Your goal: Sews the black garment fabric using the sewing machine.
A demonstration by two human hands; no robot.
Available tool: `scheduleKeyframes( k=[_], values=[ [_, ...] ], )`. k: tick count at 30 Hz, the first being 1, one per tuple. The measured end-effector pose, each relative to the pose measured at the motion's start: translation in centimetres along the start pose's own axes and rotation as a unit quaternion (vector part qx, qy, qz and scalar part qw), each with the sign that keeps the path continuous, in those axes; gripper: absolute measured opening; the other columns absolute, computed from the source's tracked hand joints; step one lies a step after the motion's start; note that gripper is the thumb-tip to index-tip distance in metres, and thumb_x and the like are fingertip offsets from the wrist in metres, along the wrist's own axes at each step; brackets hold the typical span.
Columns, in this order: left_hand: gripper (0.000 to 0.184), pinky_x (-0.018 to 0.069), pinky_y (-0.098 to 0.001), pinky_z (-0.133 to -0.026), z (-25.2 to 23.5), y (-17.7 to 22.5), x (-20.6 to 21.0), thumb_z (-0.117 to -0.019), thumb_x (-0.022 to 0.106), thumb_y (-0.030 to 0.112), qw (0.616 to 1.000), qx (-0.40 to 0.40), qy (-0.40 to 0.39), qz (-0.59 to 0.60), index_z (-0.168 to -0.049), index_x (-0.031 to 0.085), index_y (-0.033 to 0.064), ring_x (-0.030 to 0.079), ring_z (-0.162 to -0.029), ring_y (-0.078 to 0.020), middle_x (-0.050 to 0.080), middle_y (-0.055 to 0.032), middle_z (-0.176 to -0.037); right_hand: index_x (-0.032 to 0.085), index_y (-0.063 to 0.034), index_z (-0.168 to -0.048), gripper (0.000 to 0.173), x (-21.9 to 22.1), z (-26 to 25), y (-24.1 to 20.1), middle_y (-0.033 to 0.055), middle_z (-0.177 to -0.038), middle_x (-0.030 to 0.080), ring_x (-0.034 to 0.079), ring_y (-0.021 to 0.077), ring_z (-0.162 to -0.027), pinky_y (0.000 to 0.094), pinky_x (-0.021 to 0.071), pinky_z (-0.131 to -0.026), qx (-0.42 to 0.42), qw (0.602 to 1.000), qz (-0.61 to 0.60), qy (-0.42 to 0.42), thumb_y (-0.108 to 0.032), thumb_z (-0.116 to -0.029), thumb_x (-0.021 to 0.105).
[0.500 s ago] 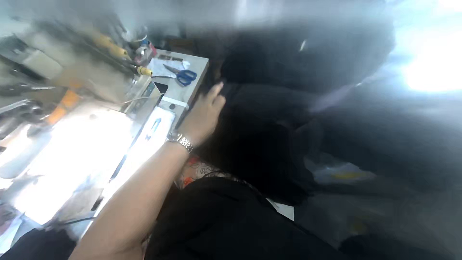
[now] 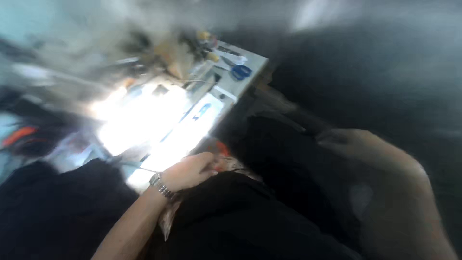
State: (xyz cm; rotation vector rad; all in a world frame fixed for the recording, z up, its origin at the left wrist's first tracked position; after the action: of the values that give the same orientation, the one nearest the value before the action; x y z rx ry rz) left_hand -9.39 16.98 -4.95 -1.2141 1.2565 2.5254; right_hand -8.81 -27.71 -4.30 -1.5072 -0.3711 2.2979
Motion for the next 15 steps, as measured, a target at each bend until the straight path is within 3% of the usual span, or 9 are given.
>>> scheduleKeyframes(
  k=[2,4,6,8,11,13,15],
  values=[
    [0.04,0.0501,-0.0383,-0.107,5.9,-1.8,-1.9,-0.1059,0.056,0.031,0.992,-0.03,0.095,0.081,-0.136,0.06,0.0046,0.064,-0.121,-0.0187,0.066,-0.0131,-0.131,0.07,-0.0131,-0.126,0.03,2.4,-4.1,-7.2,0.0172,-0.111,0.073,0.071,0.0358,-0.098,0.0648,0.0535,-0.09,-0.161,0.985,0.014,-0.052,-0.031,-0.1032,0.063],
    [0.035,0.0556,-0.034,-0.098,12.0,-4.6,-2.6,-0.1058,0.055,0.029,0.961,-0.099,0.232,0.113,-0.129,0.065,0.0043,0.068,-0.109,-0.0132,0.07,-0.0098,-0.121,0.07,-0.0136,-0.127,0.029,5.4,-7.0,-15.1,0.0141,-0.112,0.074,0.072,0.0308,-0.099,0.0593,0.0557,-0.091,-0.3,0.948,0.014,-0.103,-0.029,-0.1035,0.062],
    [0.026,0.0586,-0.0363,-0.089,17.9,-7.2,-2.5,-0.1052,0.057,0.024,0.897,-0.199,0.378,0.115,-0.121,0.068,0.006,0.07,-0.097,-0.0127,0.072,-0.0071,-0.11,0.071,-0.0138,-0.124,0.028,8.5,-8.2,-23.2,0.0096,-0.109,0.074,0.072,0.0231,-0.095,0.0507,0.0587,-0.089,-0.41,0.903,-0.002,-0.131,-0.029,-0.1035,0.06],
    [0.022,0.0597,-0.0426,-0.083,23.1,-9.6,-1.4,-0.1051,0.058,0.021,0.804,-0.306,0.501,0.092,-0.118,0.067,0.0063,0.07,-0.089,-0.0184,0.072,-0.0096,-0.104,0.072,-0.0127,-0.121,0.027,12.0,-8.5,-30.5,0.008,-0.103,0.074,0.072,0.0192,-0.091,0.0455,0.0593,-0.088,-0.494,0.855,-0.011,-0.157,-0.029,-0.1047,0.058],
    [0.027,0.0576,-0.0485,-0.091,27.6,-12.2,1.7,-0.1043,0.06,0.021,0.672,-0.443,0.591,0.052,-0.121,0.064,0.001,0.069,-0.1,-0.027,0.068,-0.017,-0.114,0.073,-0.0109,-0.116,0.03,17.8,-7.8,-38.5,0.0061,-0.093,0.073,0.069,0.0142,-0.082,0.0379,0.0578,-0.08,-0.537,0.811,-0.031,-0.231,-0.03,-0.1075,0.052],
    [0.037,0.0568,-0.0488,-0.094,27.7,-13.6,4.2,-0.102,0.064,0.029,0.633,-0.482,0.6,0.089,-0.124,0.063,-0.001,0.069,-0.105,-0.0288,0.068,-0.0188,-0.118,0.071,-0.012,-0.118,0.033,22.0,-7.6,-41.3,0.0048,-0.093,0.071,0.067,0.013,-0.081,0.0366,0.0565,-0.078,-0.525,0.808,-0.033,-0.265,-0.034,-0.1089,0.049],
    [0.042,0.0572,-0.0476,-0.093,26.6,-14.3,5.7,-0.0976,0.069,0.037,0.605,-0.5,0.609,0.113,-0.119,0.067,0.0001,0.07,-0.102,-0.0275,0.07,-0.0169,-0.114,0.071,-0.0135,-0.118,0.035,25.5,-7.5,-42.0,0.0057,-0.098,0.073,0.07,0.0183,-0.088,0.0438,0.0574,-0.081,-0.532,0.816,-0.009,-0.228,-0.037,-0.1087,0.047]
  ],
)
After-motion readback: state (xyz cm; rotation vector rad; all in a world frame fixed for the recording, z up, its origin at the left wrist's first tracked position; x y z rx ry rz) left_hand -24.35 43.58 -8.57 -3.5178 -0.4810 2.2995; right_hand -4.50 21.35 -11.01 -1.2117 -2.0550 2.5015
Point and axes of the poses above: each hand's wrist, its own z-axis away from the middle knuckle, its own x-axis out of the palm, y = z × x, the point moved 4 cm from there along -z, towards the middle knuckle
